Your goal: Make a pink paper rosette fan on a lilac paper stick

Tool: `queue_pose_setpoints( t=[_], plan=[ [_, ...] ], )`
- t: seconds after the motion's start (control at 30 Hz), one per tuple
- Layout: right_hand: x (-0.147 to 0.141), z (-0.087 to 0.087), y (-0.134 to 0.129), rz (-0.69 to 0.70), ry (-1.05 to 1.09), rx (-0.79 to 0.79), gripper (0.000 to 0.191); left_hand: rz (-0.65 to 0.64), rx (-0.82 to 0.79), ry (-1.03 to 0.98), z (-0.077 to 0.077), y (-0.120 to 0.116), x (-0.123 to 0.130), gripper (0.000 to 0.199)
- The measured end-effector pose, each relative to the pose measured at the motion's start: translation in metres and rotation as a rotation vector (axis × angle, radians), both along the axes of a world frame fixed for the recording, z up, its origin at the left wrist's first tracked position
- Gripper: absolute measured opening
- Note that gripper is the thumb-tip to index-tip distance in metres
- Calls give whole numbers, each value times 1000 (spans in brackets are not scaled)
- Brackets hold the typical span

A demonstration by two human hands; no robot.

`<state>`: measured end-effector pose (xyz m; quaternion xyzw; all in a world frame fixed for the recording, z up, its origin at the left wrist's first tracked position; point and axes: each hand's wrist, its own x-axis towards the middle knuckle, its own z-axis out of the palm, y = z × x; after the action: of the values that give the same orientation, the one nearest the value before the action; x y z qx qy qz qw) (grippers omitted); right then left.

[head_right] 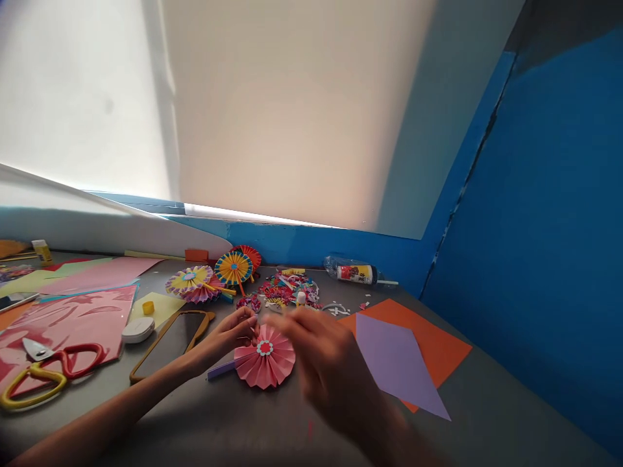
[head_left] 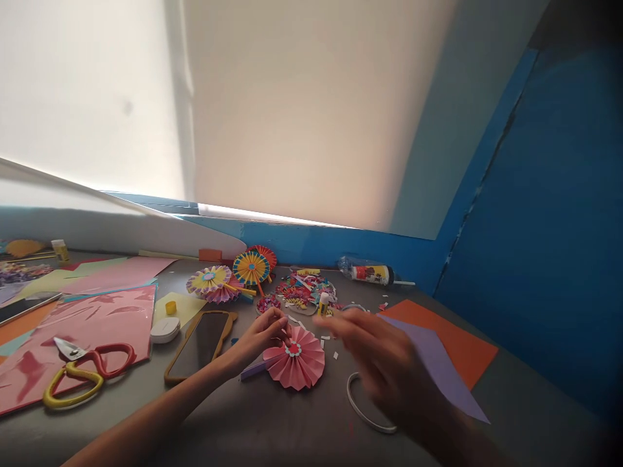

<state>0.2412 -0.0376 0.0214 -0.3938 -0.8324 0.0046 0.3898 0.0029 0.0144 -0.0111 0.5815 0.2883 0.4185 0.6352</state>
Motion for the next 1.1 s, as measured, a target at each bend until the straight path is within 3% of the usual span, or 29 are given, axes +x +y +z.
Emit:
queue_pose_setpoints(
  t=[0.07,0.13,0.27,0.4,0.57,0.8,1.1],
  plan=[
    [4,-1,20,-172,-251,-41,35,-9,-3,-1,0,-1,0,39],
    [5,-7,39,-378,-552,-91,65,-20,-6,-3,0,-2,1,37],
    [3,-22,73,-384,-597,-89,75,-32,-4,0,0,-3,2,36],
    [0,-19,88,-284,-423,-63,54,-46,22,10,2,-5,2,34],
    [-18,-9,71,-130,9,-66,25,-24,105,38,4,-9,3,30],
    [-55,-11,44,-4,545,-253,42,-2,183,107,6,-14,5,32],
    [-63,-11,49,151,789,-491,46,-20,275,163,10,-22,8,28]
  ],
)
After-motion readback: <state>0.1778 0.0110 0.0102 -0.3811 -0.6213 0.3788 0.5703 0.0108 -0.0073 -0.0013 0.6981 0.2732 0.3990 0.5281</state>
